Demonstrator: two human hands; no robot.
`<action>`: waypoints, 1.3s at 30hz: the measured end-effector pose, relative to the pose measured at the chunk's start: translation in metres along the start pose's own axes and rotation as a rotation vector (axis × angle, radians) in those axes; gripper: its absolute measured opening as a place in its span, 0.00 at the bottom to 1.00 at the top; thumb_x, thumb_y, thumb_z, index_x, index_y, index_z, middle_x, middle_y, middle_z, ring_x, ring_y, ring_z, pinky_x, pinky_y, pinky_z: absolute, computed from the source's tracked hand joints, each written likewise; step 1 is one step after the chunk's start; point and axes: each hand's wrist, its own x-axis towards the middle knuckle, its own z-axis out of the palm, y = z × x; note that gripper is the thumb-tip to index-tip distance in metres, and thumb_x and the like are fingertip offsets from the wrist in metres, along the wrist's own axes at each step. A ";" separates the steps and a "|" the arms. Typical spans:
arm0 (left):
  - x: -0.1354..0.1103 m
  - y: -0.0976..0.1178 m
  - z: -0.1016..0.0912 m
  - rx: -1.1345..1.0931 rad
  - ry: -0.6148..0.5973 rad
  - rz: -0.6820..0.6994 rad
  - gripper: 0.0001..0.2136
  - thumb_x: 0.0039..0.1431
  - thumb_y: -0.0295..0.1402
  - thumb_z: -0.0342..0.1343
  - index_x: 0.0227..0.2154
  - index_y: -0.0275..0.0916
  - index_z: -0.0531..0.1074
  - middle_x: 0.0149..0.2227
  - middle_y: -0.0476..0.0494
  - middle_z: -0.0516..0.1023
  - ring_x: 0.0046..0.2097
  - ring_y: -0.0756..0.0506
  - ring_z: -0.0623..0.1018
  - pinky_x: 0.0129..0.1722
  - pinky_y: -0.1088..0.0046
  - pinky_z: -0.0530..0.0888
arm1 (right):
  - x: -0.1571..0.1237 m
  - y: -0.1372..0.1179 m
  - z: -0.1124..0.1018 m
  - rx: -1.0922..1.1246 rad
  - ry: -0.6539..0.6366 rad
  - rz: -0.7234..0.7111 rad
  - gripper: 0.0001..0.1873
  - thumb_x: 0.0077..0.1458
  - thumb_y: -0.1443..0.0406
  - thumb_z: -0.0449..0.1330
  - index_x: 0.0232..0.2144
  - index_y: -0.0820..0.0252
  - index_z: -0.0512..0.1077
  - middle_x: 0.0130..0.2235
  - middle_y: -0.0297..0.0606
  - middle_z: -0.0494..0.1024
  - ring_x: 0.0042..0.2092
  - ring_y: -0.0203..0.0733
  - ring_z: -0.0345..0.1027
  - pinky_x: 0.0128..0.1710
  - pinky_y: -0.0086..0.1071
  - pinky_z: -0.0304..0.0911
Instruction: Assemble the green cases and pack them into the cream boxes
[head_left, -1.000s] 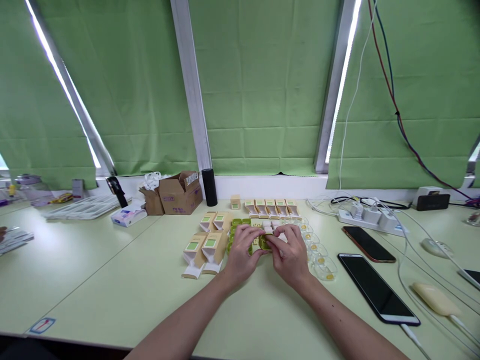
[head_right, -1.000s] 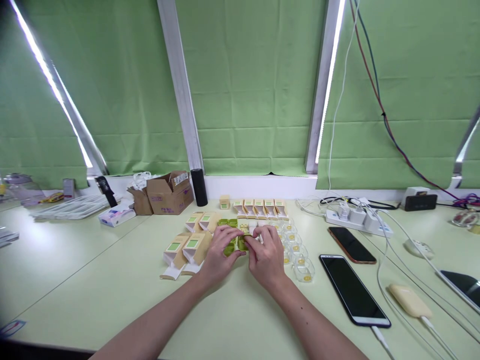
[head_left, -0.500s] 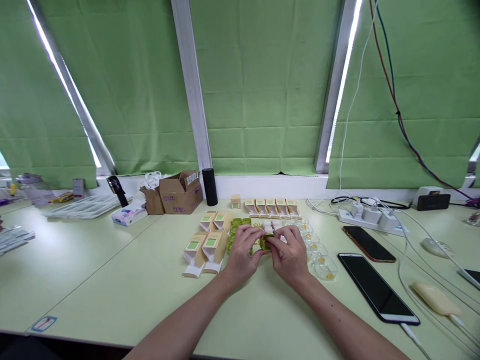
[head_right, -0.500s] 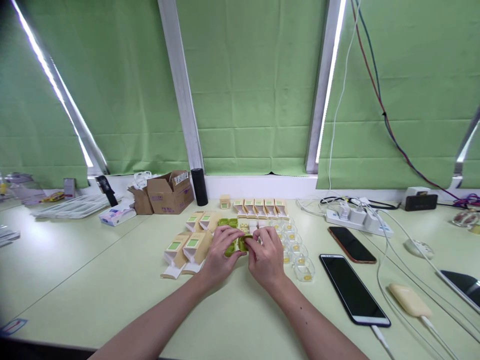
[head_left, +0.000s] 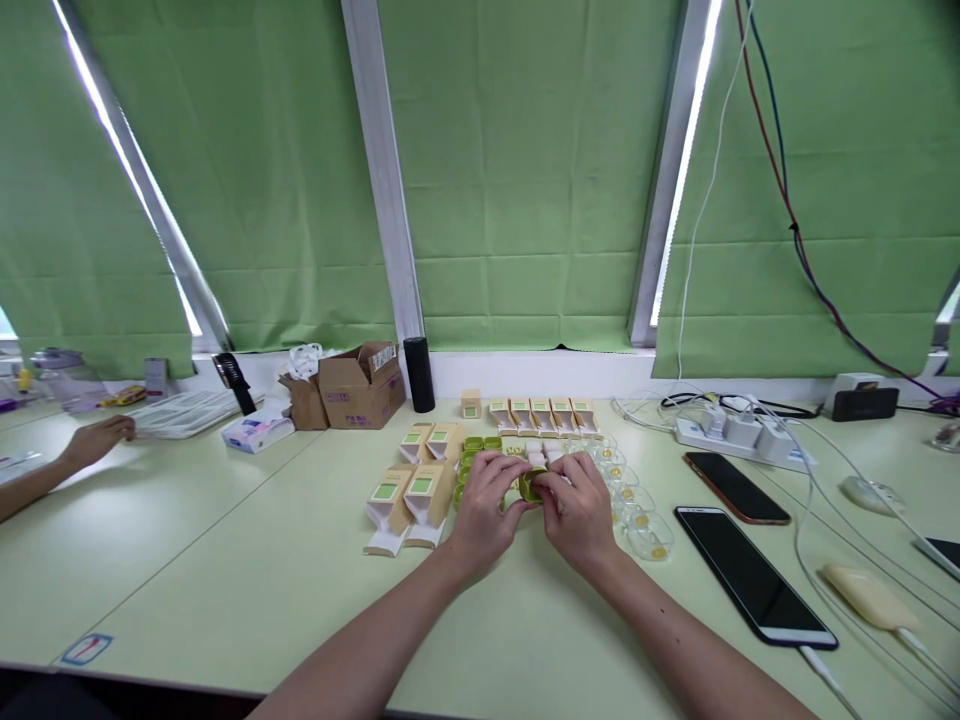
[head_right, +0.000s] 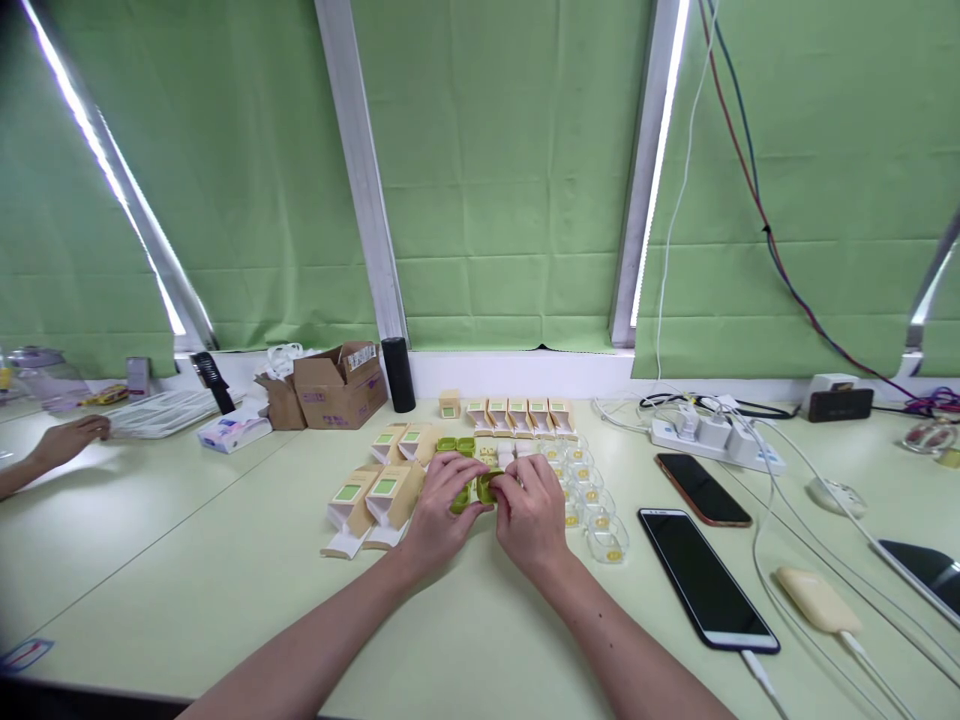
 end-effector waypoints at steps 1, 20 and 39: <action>0.000 0.000 0.000 0.005 -0.001 -0.002 0.21 0.61 0.28 0.65 0.57 0.44 0.75 0.50 0.38 0.80 0.55 0.35 0.74 0.54 0.49 0.77 | 0.000 0.000 0.000 0.000 -0.003 0.000 0.10 0.61 0.75 0.59 0.32 0.57 0.76 0.32 0.39 0.71 0.38 0.45 0.61 0.35 0.37 0.59; 0.001 0.003 0.000 0.062 0.011 -0.024 0.20 0.61 0.28 0.65 0.56 0.44 0.75 0.50 0.38 0.80 0.54 0.35 0.73 0.54 0.46 0.76 | 0.003 -0.003 -0.002 -0.025 -0.038 0.002 0.12 0.64 0.74 0.58 0.31 0.57 0.75 0.31 0.38 0.71 0.38 0.45 0.60 0.35 0.37 0.56; 0.001 0.003 -0.001 0.104 0.022 -0.034 0.21 0.60 0.23 0.64 0.56 0.42 0.74 0.50 0.39 0.80 0.55 0.35 0.71 0.53 0.48 0.76 | 0.002 -0.002 -0.001 -0.025 -0.055 -0.008 0.11 0.64 0.75 0.57 0.32 0.58 0.75 0.32 0.39 0.71 0.38 0.45 0.60 0.35 0.38 0.57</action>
